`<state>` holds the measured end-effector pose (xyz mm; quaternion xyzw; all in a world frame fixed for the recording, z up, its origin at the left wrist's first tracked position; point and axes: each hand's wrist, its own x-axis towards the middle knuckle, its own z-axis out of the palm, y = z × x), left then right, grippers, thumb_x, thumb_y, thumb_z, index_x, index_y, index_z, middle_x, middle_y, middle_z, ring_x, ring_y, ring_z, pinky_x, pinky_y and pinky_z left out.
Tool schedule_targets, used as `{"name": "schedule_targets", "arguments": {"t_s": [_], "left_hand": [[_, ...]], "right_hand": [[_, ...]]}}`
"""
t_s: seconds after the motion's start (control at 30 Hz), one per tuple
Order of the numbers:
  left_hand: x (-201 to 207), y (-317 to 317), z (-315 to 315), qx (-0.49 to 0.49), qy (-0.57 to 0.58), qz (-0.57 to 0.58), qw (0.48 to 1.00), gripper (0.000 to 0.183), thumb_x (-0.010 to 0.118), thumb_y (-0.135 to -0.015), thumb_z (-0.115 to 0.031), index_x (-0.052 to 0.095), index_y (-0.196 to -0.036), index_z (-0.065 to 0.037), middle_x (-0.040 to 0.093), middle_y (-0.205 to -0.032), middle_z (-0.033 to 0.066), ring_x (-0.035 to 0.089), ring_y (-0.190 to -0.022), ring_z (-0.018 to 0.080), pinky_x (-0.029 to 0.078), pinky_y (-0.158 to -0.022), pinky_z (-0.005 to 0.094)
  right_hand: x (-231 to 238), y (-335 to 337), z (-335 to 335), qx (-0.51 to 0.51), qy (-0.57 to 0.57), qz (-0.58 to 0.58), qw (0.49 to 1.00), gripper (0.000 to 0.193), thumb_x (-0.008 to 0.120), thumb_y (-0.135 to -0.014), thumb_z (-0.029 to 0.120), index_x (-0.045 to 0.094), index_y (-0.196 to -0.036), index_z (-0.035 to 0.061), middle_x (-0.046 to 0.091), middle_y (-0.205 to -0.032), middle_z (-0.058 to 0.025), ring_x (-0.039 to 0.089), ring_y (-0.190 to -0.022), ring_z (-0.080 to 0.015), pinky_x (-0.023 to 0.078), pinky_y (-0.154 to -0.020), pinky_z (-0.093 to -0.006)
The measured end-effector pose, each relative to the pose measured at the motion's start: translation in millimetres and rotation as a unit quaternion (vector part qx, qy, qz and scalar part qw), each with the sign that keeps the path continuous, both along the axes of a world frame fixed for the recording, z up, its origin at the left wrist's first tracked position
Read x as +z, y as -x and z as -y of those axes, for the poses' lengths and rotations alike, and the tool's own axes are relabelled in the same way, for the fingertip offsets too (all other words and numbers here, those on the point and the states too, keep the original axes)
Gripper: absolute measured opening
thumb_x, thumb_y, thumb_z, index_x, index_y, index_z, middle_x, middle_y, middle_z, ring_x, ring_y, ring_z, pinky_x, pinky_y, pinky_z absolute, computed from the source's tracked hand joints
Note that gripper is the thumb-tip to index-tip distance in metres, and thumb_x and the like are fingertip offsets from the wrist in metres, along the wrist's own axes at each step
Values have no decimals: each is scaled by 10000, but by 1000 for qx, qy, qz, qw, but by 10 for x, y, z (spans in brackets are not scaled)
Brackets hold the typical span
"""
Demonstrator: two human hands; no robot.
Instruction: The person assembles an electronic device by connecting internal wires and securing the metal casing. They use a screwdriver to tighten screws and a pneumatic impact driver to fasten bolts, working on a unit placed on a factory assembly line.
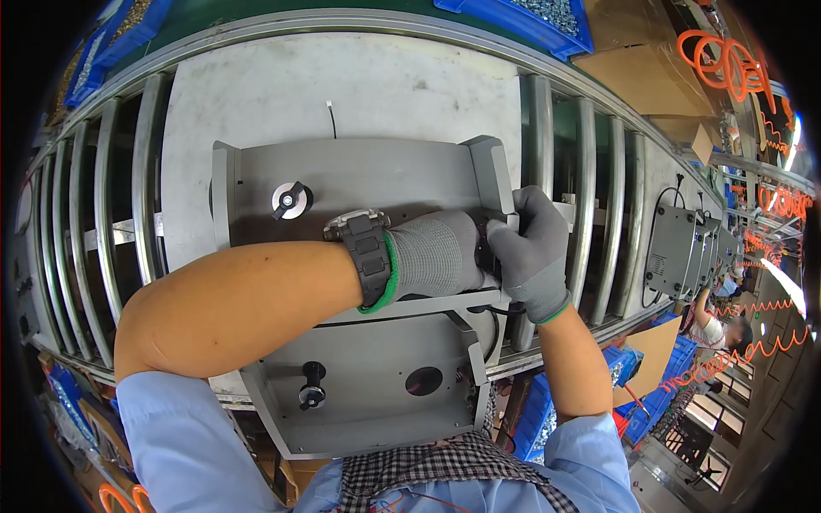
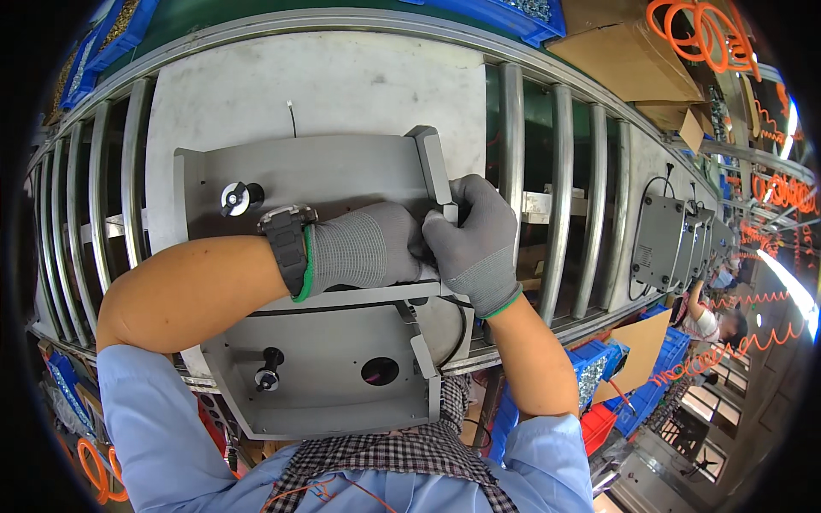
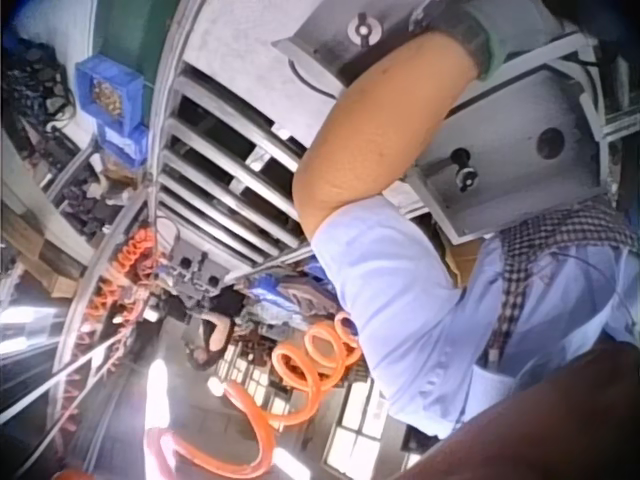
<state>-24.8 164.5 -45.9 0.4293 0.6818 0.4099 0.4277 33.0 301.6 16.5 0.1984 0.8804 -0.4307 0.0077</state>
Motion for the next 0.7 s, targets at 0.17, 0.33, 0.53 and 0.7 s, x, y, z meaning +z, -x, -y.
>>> {"name": "schedule_targets", "arguments": {"t_s": [0.17,0.33,0.53,0.7], "left_hand": [[144,57,20,-27,53,-12,998,350,630,-884,-337,662,-869,11,668,-744,165,662,-680,284,538,-664,393],[365,109,54,-8,69,41,997,356,628,-884,-355,657,-963,-10,670,-771,156,661,-699,291,541,-664,399],[350,66,94,-46,85,-40,994,336,593,-906,-336,644,-1012,-21,668,-805,145,657,-728,301,538,-691,407],[506,94,203,-24,76,44,996,322,556,-917,-302,668,-940,-1,677,-829,179,665,-772,325,534,-744,412]], "right_hand": [[17,21,13,-12,6,-3,1000,185,634,-698,100,592,-817,-35,585,-672,-107,557,-582,-132,479,-562,-295],[16,20,-24,6,-41,-4,999,193,637,-695,102,603,-823,-38,583,-672,-104,539,-572,-124,467,-550,-286],[16,-2,8,-13,13,0,1000,213,640,-697,106,624,-856,-35,587,-679,-79,521,-580,-104,452,-537,-275],[2,-56,74,-24,37,21,999,227,643,-703,117,629,-872,-33,609,-710,-82,545,-600,-108,461,-549,-273]]}}
